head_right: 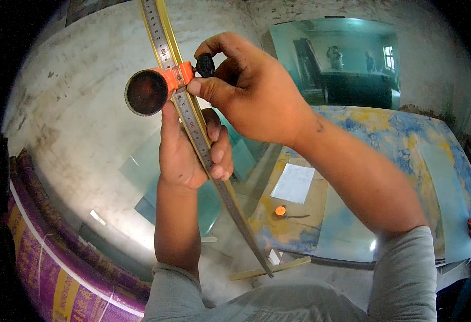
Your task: The person measures a large glass sheet on a workbench using a tape measure and a metal T-square, then marks the glass with a marker. A coworker assists by holding the glass steady. The person also measures a vertically standing glass panel nearby.
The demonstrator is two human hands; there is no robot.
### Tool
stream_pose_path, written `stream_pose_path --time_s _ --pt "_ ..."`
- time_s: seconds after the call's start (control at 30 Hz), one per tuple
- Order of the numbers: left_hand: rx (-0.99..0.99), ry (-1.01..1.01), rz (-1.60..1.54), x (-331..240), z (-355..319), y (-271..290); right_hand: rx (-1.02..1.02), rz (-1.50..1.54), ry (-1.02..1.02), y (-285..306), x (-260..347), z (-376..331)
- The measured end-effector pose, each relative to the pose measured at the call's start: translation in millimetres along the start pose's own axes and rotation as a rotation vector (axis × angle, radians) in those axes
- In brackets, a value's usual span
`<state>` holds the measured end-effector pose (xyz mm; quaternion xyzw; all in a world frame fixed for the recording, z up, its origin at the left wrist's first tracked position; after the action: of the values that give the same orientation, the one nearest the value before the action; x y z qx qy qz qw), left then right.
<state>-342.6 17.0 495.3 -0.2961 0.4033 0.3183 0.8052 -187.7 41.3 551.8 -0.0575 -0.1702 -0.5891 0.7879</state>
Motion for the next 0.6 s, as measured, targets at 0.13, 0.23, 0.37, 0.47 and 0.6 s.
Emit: stream_pose_path --time_s 0.13,0.23,0.37,0.47,0.6 --pt "-0.108 0.035 0.047 6.3 4.5 -22.2 0.064 -0.078 -0.018 17.2 24.6 -6.9" --pt "-0.087 0.070 0.000 11.3 8.4 -34.9 0.076 -0.154 -0.014 31.6 41.7 -9.7" --pt "-0.024 0.115 -0.044 21.4 13.3 -52.3 0.057 -0.199 0.002 51.8 54.6 -13.3" --pt "0.001 0.130 -0.056 30.5 16.3 -67.7 0.044 -0.210 0.003 67.0 60.9 -20.4" --pt "0.003 0.114 -0.062 33.8 18.2 -79.1 0.095 -0.195 0.052 76.9 65.7 -25.5"
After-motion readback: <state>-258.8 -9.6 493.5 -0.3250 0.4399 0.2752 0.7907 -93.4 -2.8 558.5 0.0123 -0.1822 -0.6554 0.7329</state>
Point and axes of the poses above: each hand's wrist, its own z-axis towards the middle knuckle, its own y-axis out of the back of the hand, x = y × z, the point moved 4 cm from there along z, towards the middle knuckle, and after that the axes turned 1 degree about -z, right-handed, at the moved point
